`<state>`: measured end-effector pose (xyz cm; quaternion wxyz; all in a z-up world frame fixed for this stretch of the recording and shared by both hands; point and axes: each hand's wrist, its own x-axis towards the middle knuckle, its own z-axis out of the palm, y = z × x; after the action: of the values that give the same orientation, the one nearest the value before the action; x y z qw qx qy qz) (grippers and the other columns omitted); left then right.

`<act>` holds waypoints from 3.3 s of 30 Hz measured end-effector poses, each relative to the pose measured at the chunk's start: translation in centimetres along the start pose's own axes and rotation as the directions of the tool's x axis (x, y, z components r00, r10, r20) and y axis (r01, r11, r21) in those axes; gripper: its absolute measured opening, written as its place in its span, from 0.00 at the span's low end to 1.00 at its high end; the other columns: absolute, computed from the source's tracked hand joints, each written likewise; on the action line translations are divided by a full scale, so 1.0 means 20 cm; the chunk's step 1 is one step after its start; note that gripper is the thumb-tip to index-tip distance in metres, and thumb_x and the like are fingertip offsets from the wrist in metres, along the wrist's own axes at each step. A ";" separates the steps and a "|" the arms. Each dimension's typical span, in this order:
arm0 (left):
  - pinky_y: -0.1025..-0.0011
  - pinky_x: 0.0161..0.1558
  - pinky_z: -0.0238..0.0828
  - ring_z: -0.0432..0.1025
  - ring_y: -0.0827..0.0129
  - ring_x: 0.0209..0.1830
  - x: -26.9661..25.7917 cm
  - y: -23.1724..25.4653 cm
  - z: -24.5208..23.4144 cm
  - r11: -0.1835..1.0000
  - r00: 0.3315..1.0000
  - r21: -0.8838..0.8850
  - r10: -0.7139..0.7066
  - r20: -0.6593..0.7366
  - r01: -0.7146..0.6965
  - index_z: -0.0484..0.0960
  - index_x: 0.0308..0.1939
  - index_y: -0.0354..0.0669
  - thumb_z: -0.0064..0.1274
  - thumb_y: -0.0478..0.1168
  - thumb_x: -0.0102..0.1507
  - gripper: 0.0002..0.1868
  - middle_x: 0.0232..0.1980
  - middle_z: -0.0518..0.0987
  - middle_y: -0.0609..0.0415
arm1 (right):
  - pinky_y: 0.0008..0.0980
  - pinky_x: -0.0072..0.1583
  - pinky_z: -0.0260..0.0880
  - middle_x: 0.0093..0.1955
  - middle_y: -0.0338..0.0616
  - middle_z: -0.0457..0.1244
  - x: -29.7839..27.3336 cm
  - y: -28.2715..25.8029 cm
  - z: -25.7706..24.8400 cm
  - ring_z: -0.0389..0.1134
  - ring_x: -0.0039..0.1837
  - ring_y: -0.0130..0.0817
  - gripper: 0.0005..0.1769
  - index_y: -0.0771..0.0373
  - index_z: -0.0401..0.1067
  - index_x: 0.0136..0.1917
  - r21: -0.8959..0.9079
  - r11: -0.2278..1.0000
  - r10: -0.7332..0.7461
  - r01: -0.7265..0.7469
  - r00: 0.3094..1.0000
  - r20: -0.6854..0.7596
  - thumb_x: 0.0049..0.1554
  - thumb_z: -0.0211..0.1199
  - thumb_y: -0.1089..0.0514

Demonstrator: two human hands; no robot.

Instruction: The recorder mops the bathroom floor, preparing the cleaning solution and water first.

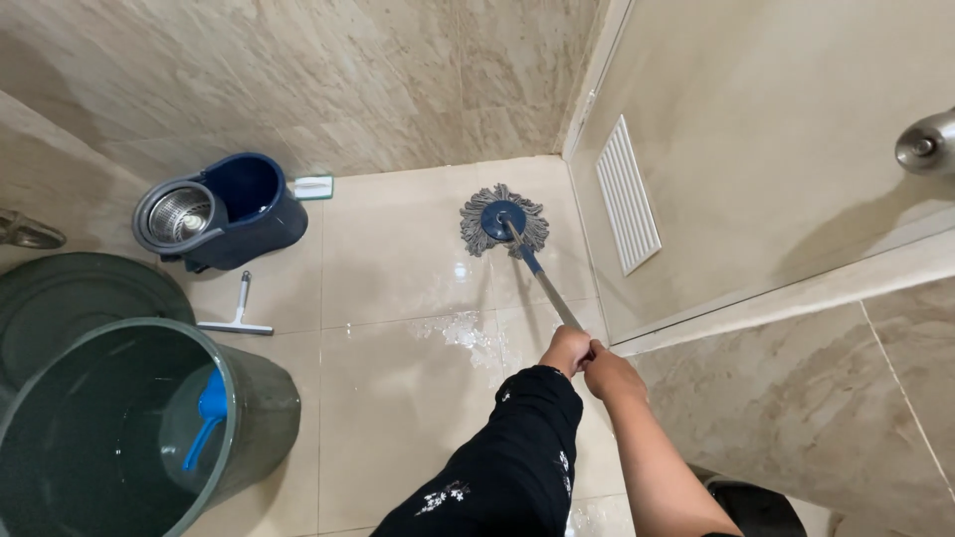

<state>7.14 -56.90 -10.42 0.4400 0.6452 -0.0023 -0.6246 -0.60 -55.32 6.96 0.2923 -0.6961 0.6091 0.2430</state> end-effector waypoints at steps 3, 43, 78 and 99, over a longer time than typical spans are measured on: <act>0.64 0.21 0.70 0.74 0.58 0.23 -0.08 -0.04 0.03 0.998 0.999 0.057 -0.032 -0.031 0.034 0.79 0.42 0.24 0.45 0.35 0.67 0.13 0.32 0.80 0.41 | 0.47 0.69 0.66 0.72 0.42 0.63 -0.10 0.06 0.02 0.64 0.73 0.45 0.28 0.31 0.57 0.78 0.007 0.999 0.031 -0.031 0.999 0.028 0.65 0.50 0.45; 0.54 0.36 0.84 0.76 0.53 0.29 -0.68 -0.72 0.18 0.999 0.982 0.007 -0.054 0.181 0.054 0.77 0.43 0.21 0.48 0.29 0.64 0.09 0.32 0.78 0.40 | 0.52 0.68 0.67 0.72 0.50 0.63 -0.88 0.63 0.27 0.65 0.72 0.52 0.30 0.34 0.58 0.79 -0.059 0.998 -0.025 0.026 0.999 0.031 0.65 0.46 0.54; 0.55 0.21 0.71 0.78 0.47 0.30 0.35 0.39 -0.25 0.960 0.994 0.282 0.029 -0.110 0.003 0.73 0.53 0.23 0.44 0.25 0.62 0.15 0.40 0.80 0.30 | 0.47 0.67 0.68 0.69 0.47 0.65 0.27 -0.36 -0.03 0.66 0.71 0.46 0.29 0.30 0.49 0.81 0.059 0.998 0.026 -0.029 0.998 0.052 0.68 0.42 0.46; 0.53 0.39 0.85 0.82 0.48 0.37 -0.53 -0.98 0.36 0.952 0.905 0.197 -0.288 0.314 0.234 0.72 0.51 0.21 0.39 0.29 0.64 0.15 0.42 0.81 0.33 | 0.42 0.55 0.77 0.68 0.51 0.66 -0.88 1.06 0.44 0.74 0.57 0.46 0.39 0.36 0.50 0.82 0.125 0.992 -0.045 0.033 0.995 0.089 0.61 0.55 0.53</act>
<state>-11.76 -43.12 -11.96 0.2937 0.5545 -0.0401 -0.7776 -23.83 -38.56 10.46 0.3669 -0.6767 0.5951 0.2310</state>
